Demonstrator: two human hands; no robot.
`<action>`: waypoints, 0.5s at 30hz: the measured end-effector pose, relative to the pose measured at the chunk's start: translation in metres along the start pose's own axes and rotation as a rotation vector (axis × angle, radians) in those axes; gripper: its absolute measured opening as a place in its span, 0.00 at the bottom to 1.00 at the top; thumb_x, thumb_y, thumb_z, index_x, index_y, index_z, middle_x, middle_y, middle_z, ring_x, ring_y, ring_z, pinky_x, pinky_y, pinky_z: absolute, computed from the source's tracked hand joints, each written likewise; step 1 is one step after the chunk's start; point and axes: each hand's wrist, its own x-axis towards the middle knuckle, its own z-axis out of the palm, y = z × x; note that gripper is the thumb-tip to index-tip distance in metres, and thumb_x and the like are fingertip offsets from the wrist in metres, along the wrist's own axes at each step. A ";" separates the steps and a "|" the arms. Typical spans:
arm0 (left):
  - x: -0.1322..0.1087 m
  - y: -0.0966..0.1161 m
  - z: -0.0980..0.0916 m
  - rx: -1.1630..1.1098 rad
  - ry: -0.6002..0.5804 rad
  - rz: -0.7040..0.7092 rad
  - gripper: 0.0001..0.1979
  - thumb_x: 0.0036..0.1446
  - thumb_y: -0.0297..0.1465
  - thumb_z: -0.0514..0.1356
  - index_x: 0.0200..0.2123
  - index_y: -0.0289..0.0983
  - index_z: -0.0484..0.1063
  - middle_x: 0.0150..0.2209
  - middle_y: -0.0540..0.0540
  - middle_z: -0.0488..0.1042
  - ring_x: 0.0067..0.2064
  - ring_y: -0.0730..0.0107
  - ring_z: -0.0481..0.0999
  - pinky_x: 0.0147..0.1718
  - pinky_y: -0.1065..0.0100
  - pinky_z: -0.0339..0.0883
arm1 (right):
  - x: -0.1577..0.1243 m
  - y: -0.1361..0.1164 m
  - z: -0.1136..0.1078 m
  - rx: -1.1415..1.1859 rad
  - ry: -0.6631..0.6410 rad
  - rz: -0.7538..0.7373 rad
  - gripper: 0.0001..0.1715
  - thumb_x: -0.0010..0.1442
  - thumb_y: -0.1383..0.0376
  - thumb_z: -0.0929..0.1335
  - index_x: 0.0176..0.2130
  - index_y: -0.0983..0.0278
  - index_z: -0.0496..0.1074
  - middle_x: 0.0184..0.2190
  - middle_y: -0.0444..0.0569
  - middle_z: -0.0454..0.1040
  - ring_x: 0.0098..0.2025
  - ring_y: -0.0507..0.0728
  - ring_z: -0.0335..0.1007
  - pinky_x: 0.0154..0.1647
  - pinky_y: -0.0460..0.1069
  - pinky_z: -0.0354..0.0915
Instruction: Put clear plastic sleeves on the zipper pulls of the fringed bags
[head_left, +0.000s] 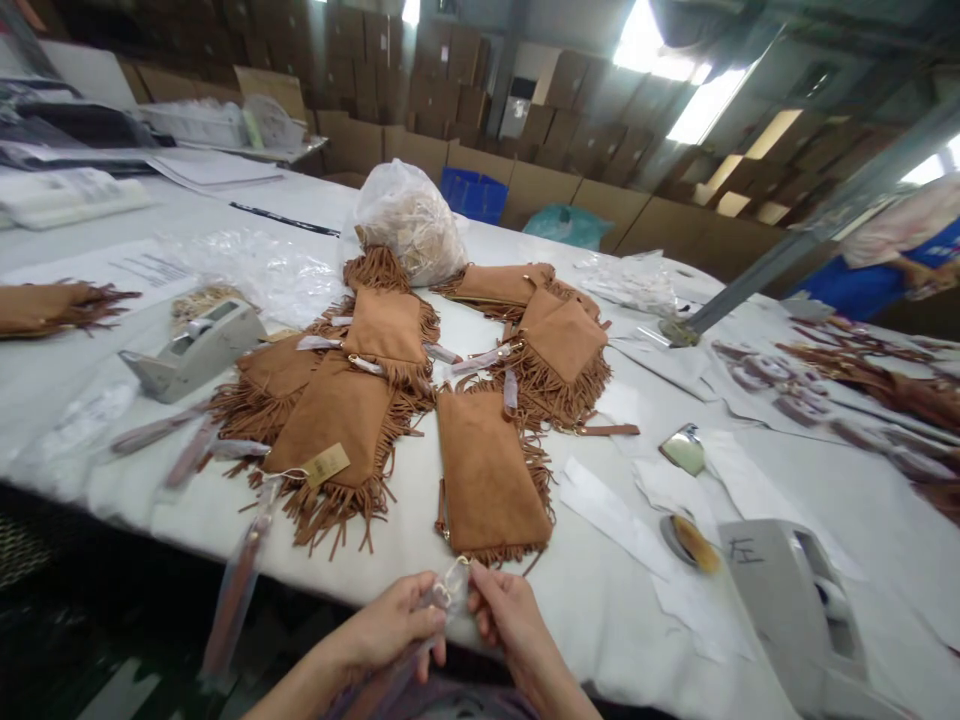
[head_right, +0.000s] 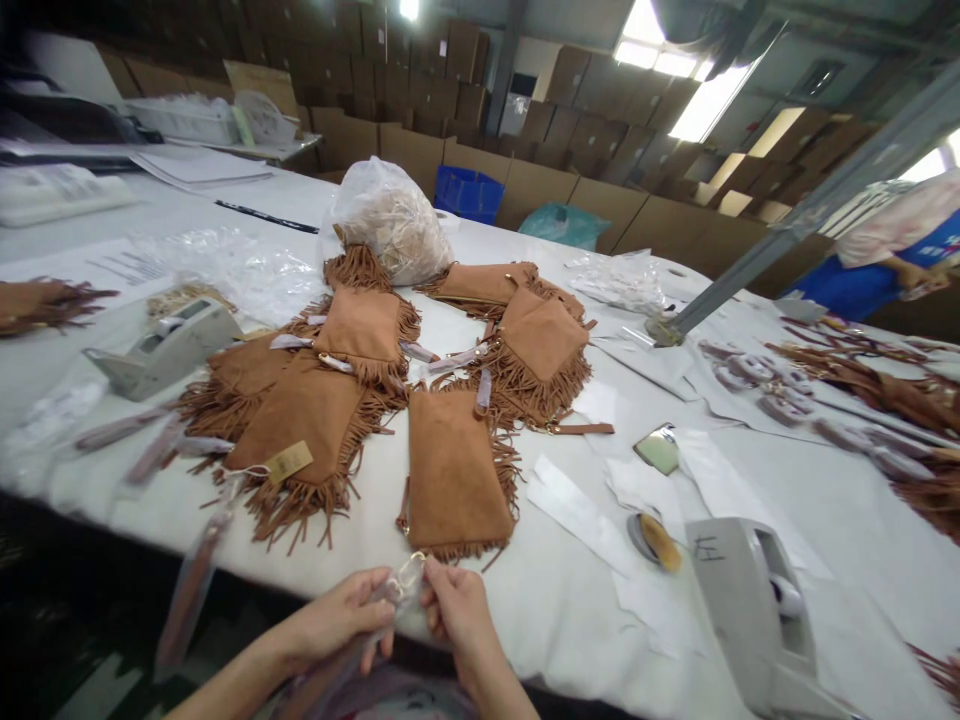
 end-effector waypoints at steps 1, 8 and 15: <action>0.000 -0.001 0.001 0.008 0.011 -0.007 0.20 0.51 0.42 0.61 0.41 0.34 0.64 0.25 0.48 0.74 0.18 0.78 0.68 0.18 0.77 0.60 | 0.003 -0.001 0.004 0.045 -0.011 0.022 0.27 0.45 0.44 0.69 0.19 0.65 0.66 0.08 0.37 0.59 0.09 0.44 0.46 0.10 0.41 0.40; 0.014 -0.003 0.013 0.248 0.314 -0.010 0.24 0.55 0.51 0.50 0.33 0.34 0.67 0.23 0.47 0.73 0.19 0.72 0.70 0.19 0.73 0.60 | 0.010 -0.005 0.013 0.221 -0.011 -0.016 0.19 0.42 0.53 0.70 0.18 0.63 0.63 0.11 0.33 0.55 0.10 0.42 0.38 0.11 0.42 0.36; 0.035 0.013 0.017 0.461 0.638 0.183 0.17 0.48 0.42 0.60 0.18 0.34 0.71 0.22 0.49 0.68 0.29 0.68 0.67 0.29 0.71 0.58 | 0.000 -0.010 -0.005 0.004 -0.011 -0.214 0.22 0.46 0.50 0.69 0.18 0.65 0.68 0.10 0.38 0.60 0.13 0.47 0.51 0.14 0.43 0.46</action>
